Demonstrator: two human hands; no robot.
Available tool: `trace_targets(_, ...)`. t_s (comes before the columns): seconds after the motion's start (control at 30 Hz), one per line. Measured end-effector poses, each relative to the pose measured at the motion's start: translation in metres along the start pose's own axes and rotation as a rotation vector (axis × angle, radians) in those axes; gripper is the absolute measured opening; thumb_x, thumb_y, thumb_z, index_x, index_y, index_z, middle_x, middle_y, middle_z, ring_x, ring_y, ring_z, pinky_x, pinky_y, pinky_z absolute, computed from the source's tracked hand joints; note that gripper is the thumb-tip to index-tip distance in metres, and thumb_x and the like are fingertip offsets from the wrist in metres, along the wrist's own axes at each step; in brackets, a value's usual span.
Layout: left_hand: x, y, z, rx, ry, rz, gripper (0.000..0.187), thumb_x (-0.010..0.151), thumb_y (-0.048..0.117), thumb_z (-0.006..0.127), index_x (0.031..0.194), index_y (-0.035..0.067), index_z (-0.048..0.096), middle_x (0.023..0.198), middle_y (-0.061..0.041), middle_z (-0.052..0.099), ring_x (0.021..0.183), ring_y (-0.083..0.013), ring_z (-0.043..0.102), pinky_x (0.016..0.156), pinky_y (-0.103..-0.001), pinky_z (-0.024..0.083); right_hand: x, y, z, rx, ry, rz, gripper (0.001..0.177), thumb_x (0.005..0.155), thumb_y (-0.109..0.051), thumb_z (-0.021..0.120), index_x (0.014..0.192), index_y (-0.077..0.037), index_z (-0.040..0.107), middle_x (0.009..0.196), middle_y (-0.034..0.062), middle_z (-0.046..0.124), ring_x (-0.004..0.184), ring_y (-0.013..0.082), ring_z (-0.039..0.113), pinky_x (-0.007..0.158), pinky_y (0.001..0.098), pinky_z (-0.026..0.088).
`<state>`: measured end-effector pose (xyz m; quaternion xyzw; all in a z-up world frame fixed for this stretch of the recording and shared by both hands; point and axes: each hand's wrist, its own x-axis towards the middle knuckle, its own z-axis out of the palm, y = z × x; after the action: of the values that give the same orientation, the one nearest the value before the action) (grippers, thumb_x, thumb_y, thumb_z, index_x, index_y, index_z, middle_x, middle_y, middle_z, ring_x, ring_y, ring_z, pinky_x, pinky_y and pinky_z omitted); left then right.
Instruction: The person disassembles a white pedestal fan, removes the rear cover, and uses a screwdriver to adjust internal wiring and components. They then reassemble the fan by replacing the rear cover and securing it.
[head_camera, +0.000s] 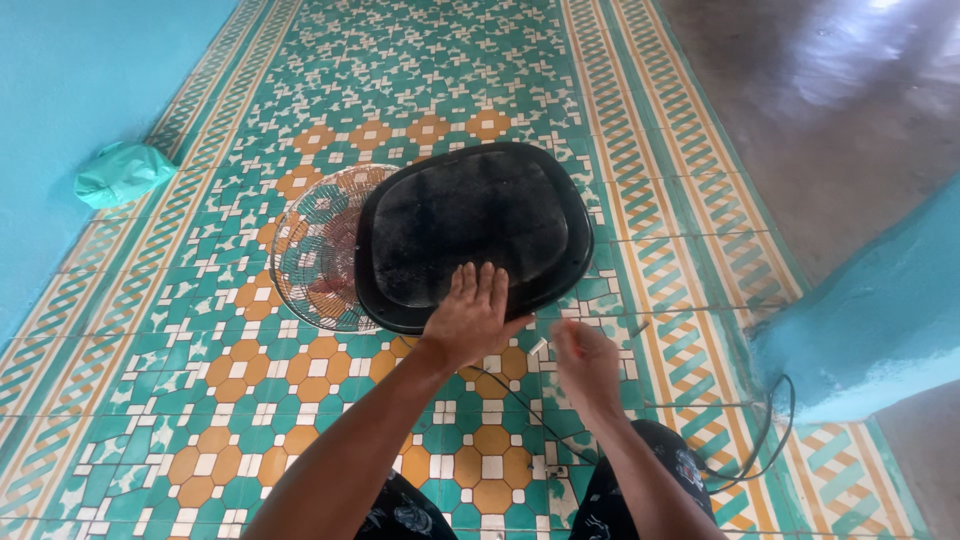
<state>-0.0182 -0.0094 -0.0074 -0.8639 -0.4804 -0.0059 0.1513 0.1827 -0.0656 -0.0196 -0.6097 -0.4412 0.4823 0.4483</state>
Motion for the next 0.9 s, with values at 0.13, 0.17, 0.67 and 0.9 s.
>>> trace_targets(0.13,-0.005,0.001,-0.002,0.078,0.057,0.095,0.095,0.104,0.067,0.032,0.144,-0.019,0.041,0.141,-0.044,0.047,0.134,-0.0597,0.044,0.113,-0.062,0.035,0.032,-0.020,-0.017,0.461,0.084,0.214,0.045,0.097,-0.043,0.061,0.109,-0.001,0.071,0.071,0.0007,0.065,0.054,0.0108,0.060,0.044,0.0277,0.037)
trace_targets(0.17,-0.008,0.004,-0.003,0.074,0.062,0.107,0.096,0.104,0.068,0.033,0.144,-0.019,0.041,0.141,-0.044,0.047,0.134,-0.0599,0.044,0.113,-0.062,0.034,0.048,-0.027,-0.024,0.584,0.065,0.274,0.045,0.095,-0.046,0.061,0.108,-0.005,0.069,0.077,0.0012,0.074,0.058,0.0111,0.070,0.045,0.0261,0.041)
trace_targets(0.67,-0.052,-0.098,0.012,-0.984,0.368,-1.196,0.123,0.086,0.085,0.066,0.153,-0.011,0.029,0.150,-0.031,0.043,0.142,-0.0420,0.039,0.116,-0.051,0.033,0.081,0.009,-0.070,0.190,0.014,0.195,0.059,0.094,-0.039,0.076,0.105,0.018,0.069,0.087,0.0150,0.071,0.077,0.0230,0.068,0.065,0.0373,0.051)
trace_targets(0.9,-0.069,-0.104,0.055,-1.116,0.000,-1.736,0.118,0.083,0.088,0.045,0.131,-0.019,0.057,0.124,-0.026,0.070,0.109,-0.0429,0.073,0.086,-0.053,0.057,0.106,-0.036,-0.044,0.111,-0.012,0.131,0.067,0.095,-0.060,0.072,0.098,0.007,0.062,0.078,0.0053,0.056,0.058,0.0147,0.052,0.049,0.0315,0.042)
